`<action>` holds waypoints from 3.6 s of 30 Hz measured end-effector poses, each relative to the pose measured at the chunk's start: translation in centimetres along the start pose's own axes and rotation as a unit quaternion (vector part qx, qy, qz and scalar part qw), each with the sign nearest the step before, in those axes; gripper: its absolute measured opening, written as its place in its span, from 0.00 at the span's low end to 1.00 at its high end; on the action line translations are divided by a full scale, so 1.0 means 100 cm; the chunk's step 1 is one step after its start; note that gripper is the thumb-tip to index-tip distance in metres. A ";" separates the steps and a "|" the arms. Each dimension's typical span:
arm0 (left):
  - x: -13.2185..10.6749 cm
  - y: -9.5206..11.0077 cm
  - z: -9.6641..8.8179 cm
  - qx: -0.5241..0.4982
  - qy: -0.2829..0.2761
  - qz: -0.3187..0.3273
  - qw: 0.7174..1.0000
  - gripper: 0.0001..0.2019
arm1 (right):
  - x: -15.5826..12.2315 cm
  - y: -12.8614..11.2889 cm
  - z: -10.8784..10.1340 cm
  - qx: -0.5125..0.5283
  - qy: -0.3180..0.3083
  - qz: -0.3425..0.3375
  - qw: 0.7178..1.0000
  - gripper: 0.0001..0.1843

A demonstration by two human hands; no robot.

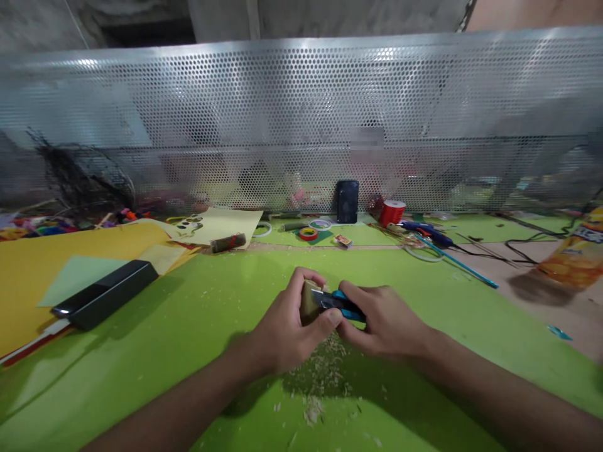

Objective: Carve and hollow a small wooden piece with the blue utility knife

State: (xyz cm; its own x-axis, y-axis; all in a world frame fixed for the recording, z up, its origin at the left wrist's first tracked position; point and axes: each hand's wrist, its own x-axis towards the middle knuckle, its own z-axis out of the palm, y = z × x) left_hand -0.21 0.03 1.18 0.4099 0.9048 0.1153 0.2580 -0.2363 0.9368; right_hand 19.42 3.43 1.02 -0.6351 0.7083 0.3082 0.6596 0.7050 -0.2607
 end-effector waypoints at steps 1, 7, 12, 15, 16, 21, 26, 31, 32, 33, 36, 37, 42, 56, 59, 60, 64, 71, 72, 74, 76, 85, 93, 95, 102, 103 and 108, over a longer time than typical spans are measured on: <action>0.000 0.000 0.000 0.009 0.007 0.006 1.000 0.20 | 0.000 0.000 -0.001 -0.002 -0.004 -0.004 1.000 0.12; 0.001 -0.001 0.001 0.026 0.020 0.024 0.999 0.22 | 0.000 0.000 -0.003 -0.002 -0.005 -0.015 1.000 0.12; 0.001 0.002 0.000 0.019 0.006 0.017 1.000 0.22 | -0.001 -0.001 -0.008 -0.025 0.003 -0.024 0.999 0.14; 0.001 0.000 0.002 0.012 0.019 0.026 0.999 0.23 | -0.001 -0.002 -0.008 -0.024 -0.003 -0.021 0.999 0.14; 0.001 -0.001 0.002 0.008 0.021 0.028 0.999 0.23 | -0.001 -0.003 -0.008 -0.024 -0.006 -0.018 1.000 0.14; -0.001 0.001 0.002 0.008 0.016 0.028 0.999 0.25 | 0.000 -0.005 -0.007 -0.034 -0.010 -0.003 0.999 0.13; -0.002 0.007 0.000 0.034 0.012 0.043 0.998 0.21 | -0.001 -0.008 -0.011 -0.032 -0.014 -0.012 0.999 0.13; -0.002 0.006 0.000 0.044 0.020 0.024 0.999 0.21 | -0.003 -0.010 -0.014 -0.035 -0.023 -0.011 0.999 0.13; -0.002 0.004 0.001 0.039 0.026 0.020 0.999 0.21 | -0.002 -0.009 -0.015 -0.036 -0.023 -0.008 0.999 0.13; -0.002 0.001 0.002 0.035 0.035 0.016 0.999 0.22 | -0.002 -0.009 -0.015 -0.038 -0.024 -0.003 0.999 0.13; 0.000 -0.005 0.005 0.022 0.055 0.004 0.998 0.21 | -0.001 -0.008 -0.014 -0.045 -0.025 0.009 0.999 0.13; 0.000 -0.006 0.006 0.017 0.055 0.000 0.998 0.21 | 0.000 -0.008 -0.014 -0.046 -0.025 0.012 0.999 0.13; 0.002 -0.008 0.007 -0.008 0.040 -0.017 0.999 0.22 | 0.000 -0.007 -0.010 -0.043 -0.018 0.014 0.999 0.13; 0.002 -0.007 0.008 -0.146 0.035 -0.016 0.989 0.25 | 0.000 -0.008 -0.003 0.034 -0.018 0.026 0.999 0.11; 0.000 -0.008 0.008 -0.155 0.029 -0.006 0.987 0.24 | -0.001 -0.009 -0.003 0.038 -0.034 0.015 0.999 0.10; 0.000 -0.008 0.008 -0.154 0.029 -0.002 0.988 0.24 | -0.001 -0.010 -0.003 0.037 -0.035 0.017 0.999 0.10; 0.000 -0.009 0.008 -0.141 0.027 0.003 0.990 0.23 | -0.001 -0.011 -0.004 0.029 -0.030 0.031 0.999 0.10; 0.000 -0.007 0.007 -0.110 0.026 0.009 0.994 0.21 | -0.003 -0.011 -0.007 0.024 -0.035 0.014 0.999 0.10; 0.000 -0.006 0.007 -0.107 0.026 0.008 0.994 0.21 | -0.002 -0.011 -0.007 0.023 -0.036 0.013 0.999 0.10; 0.000 -0.005 0.007 -0.102 0.029 0.004 0.994 0.21 | -0.002 -0.011 -0.007 0.019 -0.036 0.013 0.999 0.11; 0.001 -0.006 0.007 -0.094 0.035 -0.005 0.995 0.21 | -0.002 -0.011 -0.007 0.007 -0.029 0.020 0.999 0.12; 0.008 -0.009 0.008 -0.094 0.056 -0.036 0.993 0.22 | -0.002 -0.012 -0.003 -0.029 -0.015 0.057 0.998 0.14; 0.008 -0.005 0.009 -0.107 0.061 -0.033 0.992 0.21 | -0.003 -0.013 0.001 -0.023 0.009 0.058 0.998 0.14; 0.009 -0.005 0.009 -0.108 0.061 -0.031 0.992 0.21 | -0.004 -0.015 0.001 -0.023 0.014 0.060 0.998 0.14; 0.010 -0.008 0.009 -0.106 0.096 -0.022 0.990 0.18 | -0.003 -0.015 0.000 0.034 0.024 0.113 0.993 0.17; 0.011 -0.008 0.009 -0.113 0.093 -0.018 0.989 0.19 | -0.003 -0.014 0.000 0.032 0.027 0.112 0.993 0.17; 0.013 -0.012 0.008 -0.153 0.097 -0.010 0.983 0.24 | -0.002 -0.011 0.000 0.039 0.026 0.101 0.994 0.17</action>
State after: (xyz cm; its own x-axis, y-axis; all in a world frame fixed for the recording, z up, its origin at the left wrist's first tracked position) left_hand 0.72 1.22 -0.11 0.2251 0.9658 0.1287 -0.0231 -0.1268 0.9917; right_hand 18.83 2.49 1.23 -0.4691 0.8346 0.2886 0.7373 0.5501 -0.3923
